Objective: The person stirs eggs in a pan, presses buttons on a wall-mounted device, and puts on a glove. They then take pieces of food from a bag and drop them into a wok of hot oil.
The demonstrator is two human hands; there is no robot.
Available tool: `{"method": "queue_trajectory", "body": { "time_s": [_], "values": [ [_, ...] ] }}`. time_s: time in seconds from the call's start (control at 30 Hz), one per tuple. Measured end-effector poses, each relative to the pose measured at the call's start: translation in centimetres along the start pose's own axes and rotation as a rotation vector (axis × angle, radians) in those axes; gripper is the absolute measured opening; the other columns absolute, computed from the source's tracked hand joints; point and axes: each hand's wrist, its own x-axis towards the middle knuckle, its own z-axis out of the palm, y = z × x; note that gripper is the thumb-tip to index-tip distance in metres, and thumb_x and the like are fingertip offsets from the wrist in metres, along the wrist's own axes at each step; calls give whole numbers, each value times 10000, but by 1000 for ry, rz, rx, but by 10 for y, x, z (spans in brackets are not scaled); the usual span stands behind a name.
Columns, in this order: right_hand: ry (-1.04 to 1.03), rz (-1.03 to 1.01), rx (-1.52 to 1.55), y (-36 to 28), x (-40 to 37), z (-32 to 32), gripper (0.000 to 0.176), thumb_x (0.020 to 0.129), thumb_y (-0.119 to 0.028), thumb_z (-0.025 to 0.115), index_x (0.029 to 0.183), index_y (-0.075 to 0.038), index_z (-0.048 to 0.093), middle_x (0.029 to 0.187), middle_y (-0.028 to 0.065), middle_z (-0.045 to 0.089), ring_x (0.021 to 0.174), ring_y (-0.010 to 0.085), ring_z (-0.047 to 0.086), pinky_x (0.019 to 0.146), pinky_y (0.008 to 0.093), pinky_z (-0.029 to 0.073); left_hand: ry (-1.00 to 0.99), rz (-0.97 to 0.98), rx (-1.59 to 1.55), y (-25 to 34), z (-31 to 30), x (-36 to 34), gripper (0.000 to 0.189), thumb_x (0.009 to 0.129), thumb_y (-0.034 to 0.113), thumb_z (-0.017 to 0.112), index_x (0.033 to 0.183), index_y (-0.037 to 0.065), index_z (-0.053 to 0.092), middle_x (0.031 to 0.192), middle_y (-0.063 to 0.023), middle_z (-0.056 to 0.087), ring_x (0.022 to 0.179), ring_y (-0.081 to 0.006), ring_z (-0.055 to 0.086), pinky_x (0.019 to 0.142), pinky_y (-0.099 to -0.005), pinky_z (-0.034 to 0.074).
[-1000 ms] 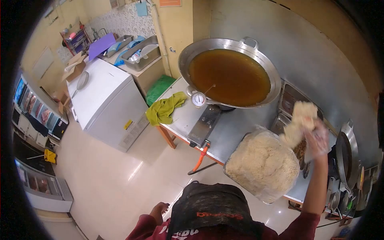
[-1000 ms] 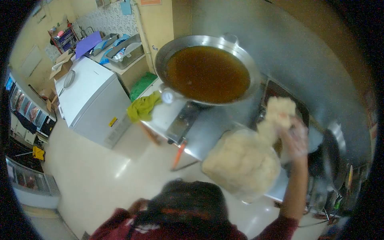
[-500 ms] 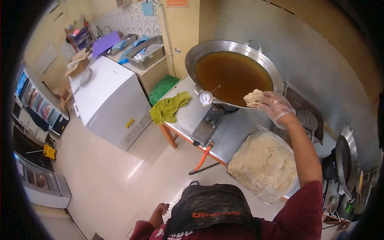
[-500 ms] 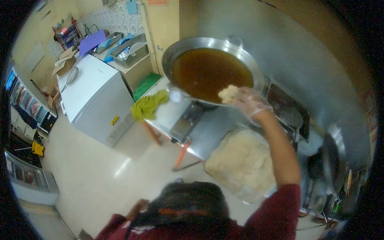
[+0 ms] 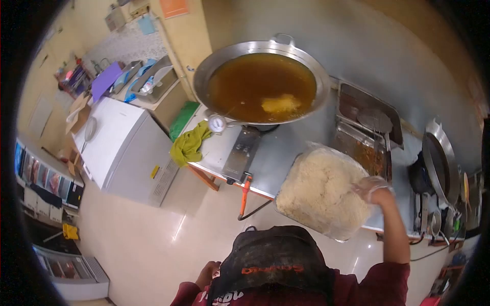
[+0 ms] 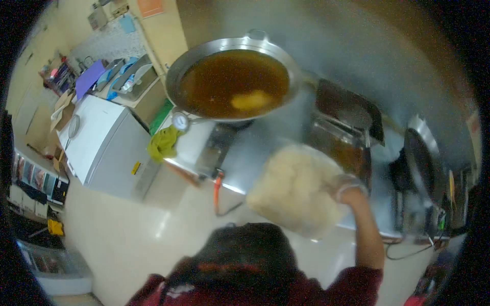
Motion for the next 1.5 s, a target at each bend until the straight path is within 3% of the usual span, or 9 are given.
{"method": "queue_trajectory", "body": {
  "time_s": [0.13,0.23,0.43,0.6,0.73,0.83,1.23,1.33,1.5],
  "values": [
    [446,217,141,-60,5,62,738,909,-608,505,1265,34,577,1233,315,599,1169,432,570,1018,479,434,66,30,118,45,-20,16,415,946,446,506,1041,67,646,862,-68,654,685,-215,602,642,-397,503],
    [777,402,168,-93,31,101,826,852,-607,590,1343,52,504,1262,306,591,1194,436,558,1042,476,426,111,441,18,66,-35,-36,429,940,458,511,1075,74,646,896,-76,667,690,-219,608,647,-402,511],
    [509,352,851,-106,7,49,851,791,-456,748,1376,79,441,1239,266,619,1168,402,598,990,441,479,81,399,85,135,-44,-54,451,932,449,526,1087,39,630,913,-113,670,680,-242,599,620,-415,488],
    [656,383,954,-26,13,112,836,783,-443,776,1360,69,455,1160,223,668,1130,333,642,967,388,496,-82,237,-31,133,-44,6,434,932,429,528,1093,38,626,907,-111,670,701,-248,603,655,-420,495],
    [318,504,838,6,-15,88,772,820,-446,744,1355,43,479,1199,203,656,1122,304,644,912,388,528,0,144,150,103,-14,12,365,929,389,539,1010,46,635,777,-93,630,629,-228,574,600,-403,482],
    [399,608,302,-19,-19,80,720,842,-476,688,1344,11,519,1309,201,592,1111,291,642,892,376,533,-13,104,219,77,-11,5,360,928,386,540,1001,47,633,767,-90,624,623,-226,572,595,-402,482],
    [536,-35,24,-63,15,86,716,823,-496,602,1321,13,527,1387,251,487,1144,368,549,1079,409,377,30,124,178,68,-11,2,343,925,377,543,965,48,629,728,-81,598,602,-218,561,576,-399,479],
    [317,-107,32,-80,10,50,544,830,-395,619,1203,0,590,1244,246,574,1146,340,569,1039,418,419,31,113,128,89,-8,-3,337,926,373,542,955,47,623,715,-75,585,605,-214,564,571,-396,479],
    [505,-181,-204,-68,34,82,346,854,-222,599,1146,-37,611,984,164,631,985,312,638,822,427,533,48,154,26,89,-5,-8,346,929,374,536,956,40,623,721,-76,590,596,-216,565,569,-390,480]
  ]
}}
